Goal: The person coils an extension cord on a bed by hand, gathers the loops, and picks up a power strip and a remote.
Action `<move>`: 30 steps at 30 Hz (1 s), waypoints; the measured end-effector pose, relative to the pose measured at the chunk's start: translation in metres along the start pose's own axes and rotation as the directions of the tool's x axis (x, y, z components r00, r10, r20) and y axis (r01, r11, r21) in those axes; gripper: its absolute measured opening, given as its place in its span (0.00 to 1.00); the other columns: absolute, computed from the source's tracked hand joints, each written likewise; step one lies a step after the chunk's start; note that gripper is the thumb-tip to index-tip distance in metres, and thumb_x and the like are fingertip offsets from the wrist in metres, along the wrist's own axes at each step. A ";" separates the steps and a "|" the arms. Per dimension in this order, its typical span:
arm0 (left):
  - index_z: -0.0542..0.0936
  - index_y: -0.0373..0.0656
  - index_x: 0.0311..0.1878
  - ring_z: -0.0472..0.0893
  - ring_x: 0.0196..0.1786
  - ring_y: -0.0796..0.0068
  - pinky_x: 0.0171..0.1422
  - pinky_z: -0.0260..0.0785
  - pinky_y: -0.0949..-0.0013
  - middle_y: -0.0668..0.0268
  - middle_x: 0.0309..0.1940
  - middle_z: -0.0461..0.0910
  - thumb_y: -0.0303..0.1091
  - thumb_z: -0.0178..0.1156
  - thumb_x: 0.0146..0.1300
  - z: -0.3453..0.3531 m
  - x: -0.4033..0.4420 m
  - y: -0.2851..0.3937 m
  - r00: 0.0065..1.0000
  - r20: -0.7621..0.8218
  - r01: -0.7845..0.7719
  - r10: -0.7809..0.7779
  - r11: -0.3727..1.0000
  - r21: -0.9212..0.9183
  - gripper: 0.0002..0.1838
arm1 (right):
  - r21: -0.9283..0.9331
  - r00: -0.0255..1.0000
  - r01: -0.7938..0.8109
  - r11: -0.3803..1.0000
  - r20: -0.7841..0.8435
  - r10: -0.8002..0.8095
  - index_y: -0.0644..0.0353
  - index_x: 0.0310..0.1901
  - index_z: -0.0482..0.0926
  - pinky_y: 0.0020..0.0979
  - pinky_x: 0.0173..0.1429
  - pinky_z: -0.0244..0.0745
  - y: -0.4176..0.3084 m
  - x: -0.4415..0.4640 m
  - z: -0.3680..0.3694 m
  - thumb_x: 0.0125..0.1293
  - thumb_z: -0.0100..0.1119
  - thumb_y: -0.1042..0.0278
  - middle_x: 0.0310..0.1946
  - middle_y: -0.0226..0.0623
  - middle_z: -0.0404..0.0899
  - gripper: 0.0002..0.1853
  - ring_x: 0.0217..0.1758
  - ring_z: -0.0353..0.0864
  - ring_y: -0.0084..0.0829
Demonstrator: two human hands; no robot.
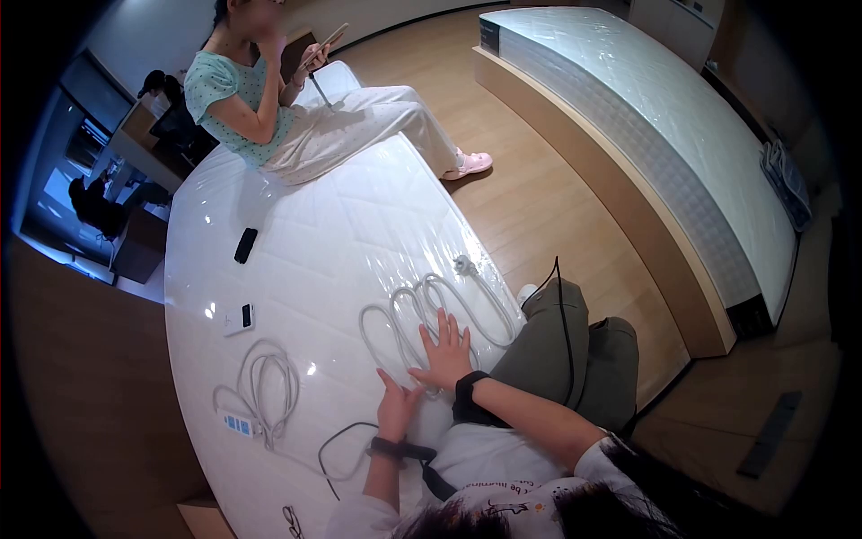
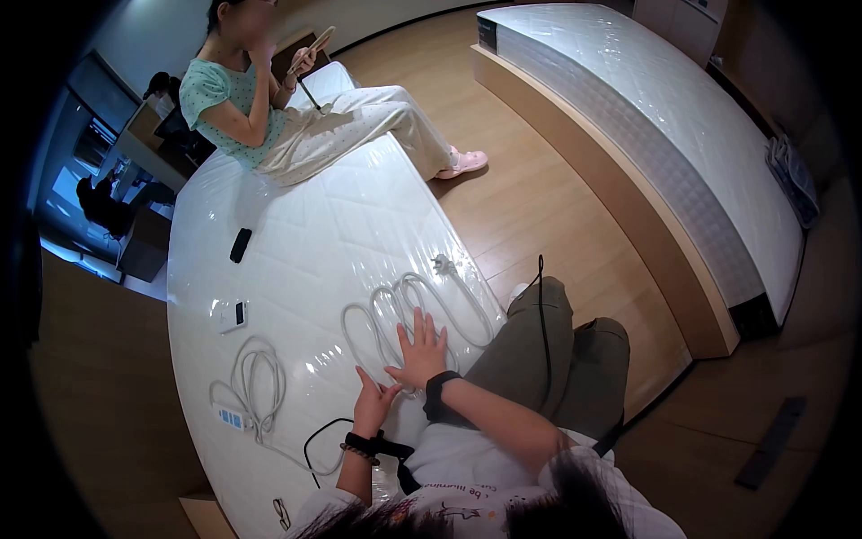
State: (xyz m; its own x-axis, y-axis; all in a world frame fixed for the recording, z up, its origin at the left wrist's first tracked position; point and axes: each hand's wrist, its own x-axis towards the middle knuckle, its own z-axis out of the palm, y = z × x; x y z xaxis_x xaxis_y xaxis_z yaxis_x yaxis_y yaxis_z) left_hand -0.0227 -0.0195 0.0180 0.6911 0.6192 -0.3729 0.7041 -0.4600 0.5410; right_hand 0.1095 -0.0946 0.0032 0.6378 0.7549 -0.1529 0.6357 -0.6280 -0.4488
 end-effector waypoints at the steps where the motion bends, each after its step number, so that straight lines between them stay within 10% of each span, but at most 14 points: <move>1: 0.32 0.21 0.63 0.77 0.26 0.66 0.30 0.69 0.68 0.62 0.23 0.76 0.46 0.62 0.55 0.001 0.000 -0.002 1.000 -0.005 -0.017 0.017 1.000 -0.004 0.55 | -0.003 1.000 -0.001 1.000 0.000 0.001 0.53 0.66 0.54 0.62 0.65 0.34 0.000 0.000 0.000 0.46 0.56 0.34 0.69 0.54 0.31 0.49 0.72 0.31 0.53; 10: 0.34 0.20 0.63 0.77 0.25 0.66 0.29 0.68 0.68 0.62 0.22 0.75 0.43 0.65 0.52 0.007 0.005 -0.009 1.000 -0.021 -0.012 0.013 0.999 0.036 0.55 | -0.022 1.000 0.015 1.000 0.014 -0.015 0.52 0.67 0.53 0.62 0.64 0.35 0.001 0.000 0.000 0.43 0.60 0.35 0.68 0.56 0.30 0.51 0.71 0.32 0.54; 22: 0.39 0.25 0.65 0.76 0.44 0.49 0.43 0.70 0.59 0.43 0.48 0.70 0.39 0.65 0.48 0.013 0.013 -0.018 0.999 -0.032 0.014 -0.009 0.985 0.171 0.53 | -0.058 0.999 0.050 0.997 -0.001 -0.050 0.49 0.67 0.52 0.60 0.64 0.41 0.008 -0.001 0.003 0.40 0.68 0.46 0.69 0.54 0.32 0.51 0.71 0.37 0.52; 30: 0.39 0.22 0.64 0.77 0.29 0.59 0.32 0.69 0.65 0.55 0.25 0.76 0.34 0.68 0.46 0.015 0.016 -0.024 0.989 -0.077 -0.111 0.123 0.983 0.147 0.54 | -0.052 0.999 0.043 0.998 0.021 -0.042 0.49 0.67 0.51 0.60 0.64 0.40 0.008 -0.001 0.003 0.41 0.68 0.47 0.69 0.53 0.32 0.51 0.71 0.36 0.52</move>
State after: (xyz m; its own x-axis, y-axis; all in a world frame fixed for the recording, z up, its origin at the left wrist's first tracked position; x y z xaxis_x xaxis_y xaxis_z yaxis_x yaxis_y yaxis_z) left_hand -0.0265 -0.0078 -0.0120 0.7578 0.6048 -0.2448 0.6396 -0.6143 0.4621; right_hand 0.1127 -0.0993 -0.0031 0.6011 0.7846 -0.1522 0.6844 -0.6037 -0.4089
